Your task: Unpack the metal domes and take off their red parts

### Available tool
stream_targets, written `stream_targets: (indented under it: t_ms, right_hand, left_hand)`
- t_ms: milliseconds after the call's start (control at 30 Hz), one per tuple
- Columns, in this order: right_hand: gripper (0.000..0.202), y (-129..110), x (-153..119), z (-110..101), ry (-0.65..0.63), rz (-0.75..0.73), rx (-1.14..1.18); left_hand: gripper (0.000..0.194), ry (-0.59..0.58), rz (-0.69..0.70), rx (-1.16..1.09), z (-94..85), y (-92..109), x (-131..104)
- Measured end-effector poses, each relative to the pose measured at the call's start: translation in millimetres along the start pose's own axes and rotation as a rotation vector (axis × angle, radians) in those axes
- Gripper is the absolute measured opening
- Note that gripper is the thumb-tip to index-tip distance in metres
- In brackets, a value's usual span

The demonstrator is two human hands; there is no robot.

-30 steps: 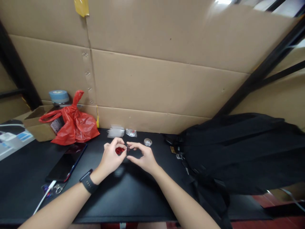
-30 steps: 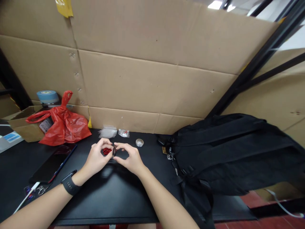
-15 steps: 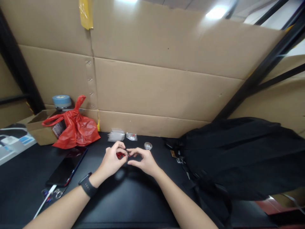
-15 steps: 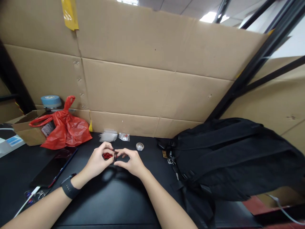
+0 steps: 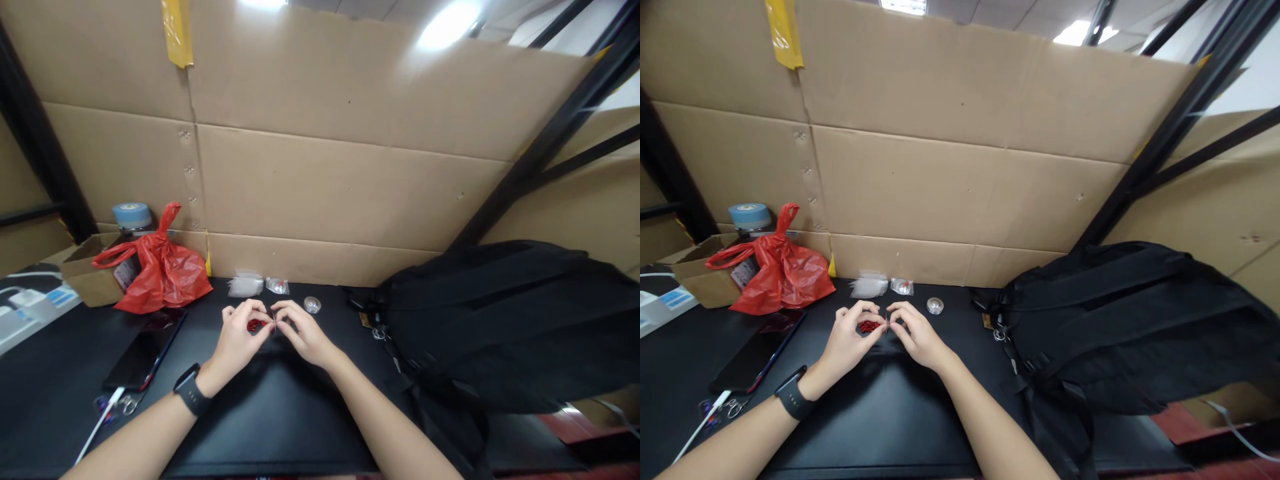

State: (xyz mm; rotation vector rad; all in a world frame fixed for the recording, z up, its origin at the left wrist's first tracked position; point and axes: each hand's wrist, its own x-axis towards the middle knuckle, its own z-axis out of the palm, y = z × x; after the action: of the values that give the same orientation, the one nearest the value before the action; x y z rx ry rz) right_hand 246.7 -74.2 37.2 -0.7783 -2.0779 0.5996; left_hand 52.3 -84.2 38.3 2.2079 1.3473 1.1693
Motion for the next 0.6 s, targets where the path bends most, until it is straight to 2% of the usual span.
stream_targets:
  t_ms: [67, 200, 433, 500, 600]
  right_hand:
    - [0.012, 1.4, -0.2, 1.9, 0.015, -0.009, -0.036]
    - [0.012, 5.0, -0.7, 5.9, 0.044, -0.012, -0.062]
    - [0.014, 5.4, -0.9, -2.5, 0.096, 0.014, -0.104]
    - [0.014, 7.8, -1.6, -7.9, 0.081, 0.031, -0.141]
    - [0.013, 13.6, -3.3, -16.2, 0.002, 0.058, -0.214]
  left_hand:
    - [0.02, 0.0, 0.023, 0.015, -2.2, 2.6, 0.0]
    - [0.041, -0.014, 0.121, 0.069, -7.2, 7.6, -0.5]
    - [0.029, -0.173, 0.136, 0.228, -1.4, -3.3, 0.4]
    - [0.04, -0.212, 0.125, 0.241, -1.7, -12.3, 2.1]
    - [0.077, -0.226, 0.106, 0.25, -9.2, -29.7, 8.1]
